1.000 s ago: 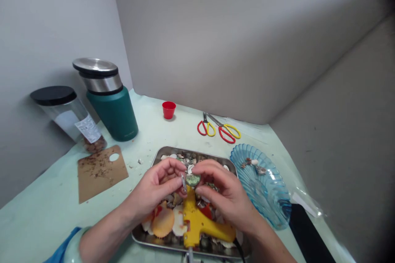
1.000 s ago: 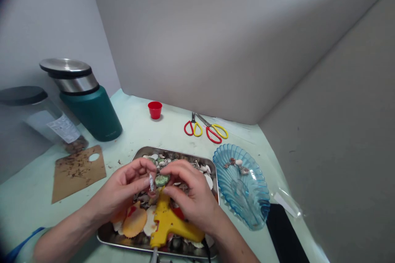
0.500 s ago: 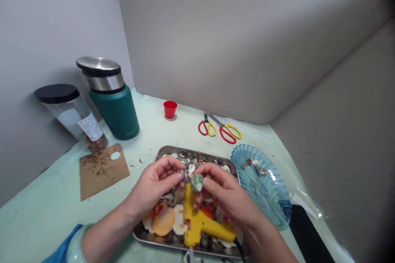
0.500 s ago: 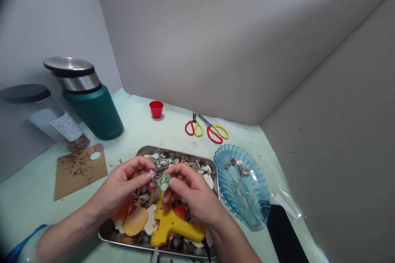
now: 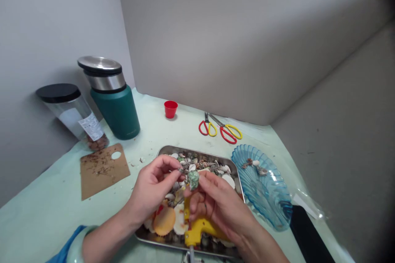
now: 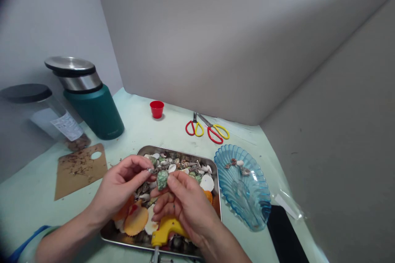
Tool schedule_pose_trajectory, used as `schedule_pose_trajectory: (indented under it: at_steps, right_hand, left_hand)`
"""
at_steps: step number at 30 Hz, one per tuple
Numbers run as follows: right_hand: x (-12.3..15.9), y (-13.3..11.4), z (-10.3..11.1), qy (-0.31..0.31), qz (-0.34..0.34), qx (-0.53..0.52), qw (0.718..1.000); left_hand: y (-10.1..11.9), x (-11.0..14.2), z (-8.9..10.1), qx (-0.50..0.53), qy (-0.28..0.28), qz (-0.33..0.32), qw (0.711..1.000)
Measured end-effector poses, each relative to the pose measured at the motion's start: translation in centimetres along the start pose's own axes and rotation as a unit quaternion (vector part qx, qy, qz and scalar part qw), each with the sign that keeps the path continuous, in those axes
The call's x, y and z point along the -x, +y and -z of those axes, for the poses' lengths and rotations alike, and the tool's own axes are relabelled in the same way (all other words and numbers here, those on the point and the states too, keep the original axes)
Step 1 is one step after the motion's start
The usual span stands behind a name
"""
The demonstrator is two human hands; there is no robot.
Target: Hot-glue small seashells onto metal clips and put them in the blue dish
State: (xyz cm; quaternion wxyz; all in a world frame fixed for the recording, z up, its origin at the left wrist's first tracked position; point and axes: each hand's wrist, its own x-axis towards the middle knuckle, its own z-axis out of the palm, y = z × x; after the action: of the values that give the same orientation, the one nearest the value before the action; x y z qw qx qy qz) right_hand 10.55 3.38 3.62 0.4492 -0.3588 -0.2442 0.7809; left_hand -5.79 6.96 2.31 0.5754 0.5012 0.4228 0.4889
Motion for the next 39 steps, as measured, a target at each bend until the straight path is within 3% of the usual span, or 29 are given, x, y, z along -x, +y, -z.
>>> schedule_pose_trajectory:
  at_steps: [9,29,39]
  right_hand:
    - [0.4,1.1,-1.0,0.024,0.059,0.052,0.997]
    - [0.6,1.4,-0.8,0.016,0.062,0.094,0.993]
    - [0.8,0.9,-0.8,0.001,0.081,0.132,0.988]
  left_hand:
    - [0.3,0.6,0.0,-0.092,0.015,-0.143,0.985]
    - [0.4,1.0,0.3,-0.153,0.006,-0.228,0.962]
    - [0.4,1.2,0.7,-0.177,-0.031,-0.278,0.944]
